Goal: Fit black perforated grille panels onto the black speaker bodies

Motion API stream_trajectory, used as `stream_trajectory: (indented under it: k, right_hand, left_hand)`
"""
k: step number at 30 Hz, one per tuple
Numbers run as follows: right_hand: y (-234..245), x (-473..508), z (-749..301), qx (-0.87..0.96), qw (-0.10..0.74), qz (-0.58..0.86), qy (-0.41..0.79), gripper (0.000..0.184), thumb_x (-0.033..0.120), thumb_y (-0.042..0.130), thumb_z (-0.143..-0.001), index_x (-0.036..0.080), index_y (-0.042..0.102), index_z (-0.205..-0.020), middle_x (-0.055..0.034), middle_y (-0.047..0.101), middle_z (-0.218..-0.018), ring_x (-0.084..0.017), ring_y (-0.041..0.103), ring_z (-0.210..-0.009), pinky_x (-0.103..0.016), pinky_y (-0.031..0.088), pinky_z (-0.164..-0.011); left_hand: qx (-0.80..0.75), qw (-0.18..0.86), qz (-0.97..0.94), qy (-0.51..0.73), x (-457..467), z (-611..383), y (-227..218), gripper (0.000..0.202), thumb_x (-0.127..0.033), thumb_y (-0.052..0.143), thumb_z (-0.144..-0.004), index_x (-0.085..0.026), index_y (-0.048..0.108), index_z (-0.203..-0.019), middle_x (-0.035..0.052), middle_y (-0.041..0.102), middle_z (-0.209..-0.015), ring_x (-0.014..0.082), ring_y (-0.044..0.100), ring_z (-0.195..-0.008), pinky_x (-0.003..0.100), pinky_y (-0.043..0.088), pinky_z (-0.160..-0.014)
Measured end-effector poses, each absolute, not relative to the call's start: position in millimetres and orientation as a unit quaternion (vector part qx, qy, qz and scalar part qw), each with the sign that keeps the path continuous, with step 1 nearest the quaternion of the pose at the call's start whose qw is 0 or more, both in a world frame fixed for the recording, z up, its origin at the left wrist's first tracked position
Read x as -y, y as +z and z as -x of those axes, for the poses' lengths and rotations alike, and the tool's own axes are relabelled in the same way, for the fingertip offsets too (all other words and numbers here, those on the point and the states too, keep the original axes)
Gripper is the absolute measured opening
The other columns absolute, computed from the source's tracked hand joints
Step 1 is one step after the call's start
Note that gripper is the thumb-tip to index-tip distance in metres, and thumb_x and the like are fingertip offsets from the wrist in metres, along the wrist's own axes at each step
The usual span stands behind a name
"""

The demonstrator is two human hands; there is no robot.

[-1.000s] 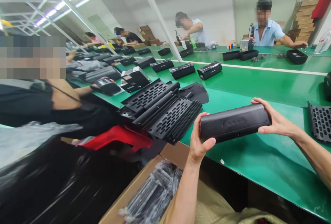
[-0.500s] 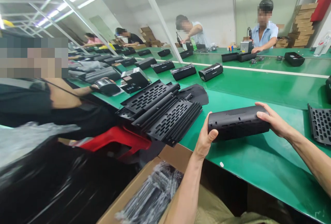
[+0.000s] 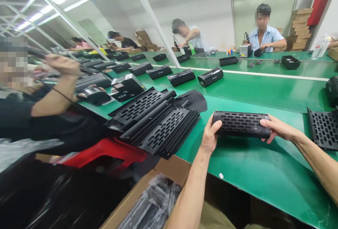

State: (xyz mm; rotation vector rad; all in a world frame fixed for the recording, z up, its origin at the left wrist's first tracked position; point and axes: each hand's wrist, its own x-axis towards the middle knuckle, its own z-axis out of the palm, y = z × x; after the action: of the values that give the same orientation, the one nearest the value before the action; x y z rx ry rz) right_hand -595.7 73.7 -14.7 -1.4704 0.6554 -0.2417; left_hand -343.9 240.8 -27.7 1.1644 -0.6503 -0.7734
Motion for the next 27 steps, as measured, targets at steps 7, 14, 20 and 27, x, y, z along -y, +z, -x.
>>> stream_trajectory:
  k: [7, 14, 20, 27]
  right_hand:
    - [-20, -72, 565, -0.396, 0.794, 0.428, -0.172, 0.060, 0.068, 0.045, -0.102, 0.012, 0.060, -0.117, -0.0083, 0.067, -0.070, -0.024, 0.073, -0.059, -0.033, 0.065, -0.050]
    - [5, 16, 514, -0.454, 0.710, 0.256, -0.473, 0.045, 0.057, 0.048, -0.107, 0.026, 0.047, -0.141, -0.0073, 0.066, -0.122, -0.018, 0.068, -0.101, -0.040, 0.067, -0.083]
    - [18, 73, 532, -0.546, 0.650, 0.294, -0.439, 0.063, 0.062, 0.050, -0.105, 0.012, 0.044, -0.143, -0.0193, 0.068, -0.116, -0.023, 0.071, -0.092, -0.034, 0.066, -0.068]
    - [14, 53, 546, -0.545, 0.608, 0.395, -0.420, 0.043, 0.045, 0.061, -0.106, 0.013, 0.058, -0.135, -0.0113, 0.070, -0.115, -0.019, 0.072, -0.089, -0.034, 0.064, -0.076]
  left_hand:
    - [0.262, 0.728, -0.594, -0.222, -187, 333, -47, 0.084, -0.077, 0.051, -0.089, -0.027, 0.041, -0.156, 0.0168, 0.055, -0.150, 0.0232, 0.072, -0.099, 0.032, 0.062, -0.070]
    - [0.367, 0.639, -0.664, -0.124, -184, 330, -68, 0.079, -0.070, 0.071, -0.077, -0.017, 0.058, -0.133, 0.0179, 0.062, -0.134, 0.0223, 0.068, -0.091, 0.038, 0.063, -0.074]
    - [0.399, 0.620, -0.668, -0.102, -185, 334, -64, 0.061, -0.071, 0.067, -0.078, -0.018, 0.069, -0.107, 0.0160, 0.066, -0.116, 0.0250, 0.069, -0.085, 0.038, 0.063, -0.064]
    - [0.419, 0.602, -0.674, -0.089, -179, 333, -62, 0.053, -0.070, 0.065, -0.076, -0.020, 0.073, -0.093, 0.0134, 0.069, -0.110, 0.0245, 0.069, -0.082, 0.038, 0.062, -0.067]
